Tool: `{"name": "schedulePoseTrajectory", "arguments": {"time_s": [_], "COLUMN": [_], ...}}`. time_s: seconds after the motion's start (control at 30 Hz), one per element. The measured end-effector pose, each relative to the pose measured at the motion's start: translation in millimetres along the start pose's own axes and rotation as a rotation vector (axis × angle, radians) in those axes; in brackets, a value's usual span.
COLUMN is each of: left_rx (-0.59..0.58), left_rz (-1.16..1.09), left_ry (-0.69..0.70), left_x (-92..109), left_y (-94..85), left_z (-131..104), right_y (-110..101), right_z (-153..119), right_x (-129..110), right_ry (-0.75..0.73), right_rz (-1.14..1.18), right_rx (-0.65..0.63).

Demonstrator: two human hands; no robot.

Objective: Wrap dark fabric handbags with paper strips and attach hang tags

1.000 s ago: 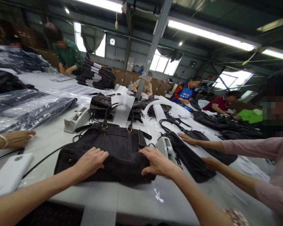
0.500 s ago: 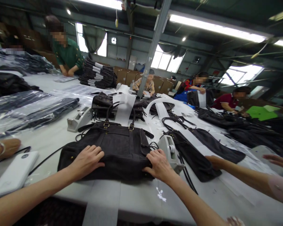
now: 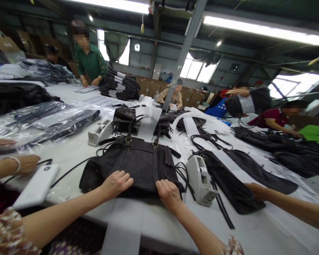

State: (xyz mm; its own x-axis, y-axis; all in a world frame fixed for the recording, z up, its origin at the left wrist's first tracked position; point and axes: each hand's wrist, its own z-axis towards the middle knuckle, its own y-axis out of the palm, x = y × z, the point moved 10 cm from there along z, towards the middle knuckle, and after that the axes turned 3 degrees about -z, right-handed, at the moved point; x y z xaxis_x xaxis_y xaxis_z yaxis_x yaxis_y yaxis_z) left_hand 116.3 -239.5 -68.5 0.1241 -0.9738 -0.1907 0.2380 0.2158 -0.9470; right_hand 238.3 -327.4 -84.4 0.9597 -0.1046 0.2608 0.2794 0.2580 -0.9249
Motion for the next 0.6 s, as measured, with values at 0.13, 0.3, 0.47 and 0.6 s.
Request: {"name": "schedulePoseTrajectory", "arguments": {"time_s": [0.13, 0.3, 0.47, 0.6], "left_rx": [-0.003, 0.035, -0.018, -0.042], "left_rz": [-0.001, -0.021, -0.019, 0.048], "left_ry": [-0.049, -0.318, -0.32, -0.301], "left_x": [-15, -75, -87, -87], "left_y": [-20.4, -47.2, -43.9, -29.0], "left_z": [-15, -48, -66, -65], "right_y": [-7, -8, -12, -15], "right_z": [-3, 6, 19, 16], "right_x": [4, 14, 22, 20], "right_ry": [-0.016, 0.009, -0.001, -0.006], "right_rz": [0.023, 0.085, 0.148, 0.137], "right_rx": [0.028, -0.06, -0.172, -0.216]}}
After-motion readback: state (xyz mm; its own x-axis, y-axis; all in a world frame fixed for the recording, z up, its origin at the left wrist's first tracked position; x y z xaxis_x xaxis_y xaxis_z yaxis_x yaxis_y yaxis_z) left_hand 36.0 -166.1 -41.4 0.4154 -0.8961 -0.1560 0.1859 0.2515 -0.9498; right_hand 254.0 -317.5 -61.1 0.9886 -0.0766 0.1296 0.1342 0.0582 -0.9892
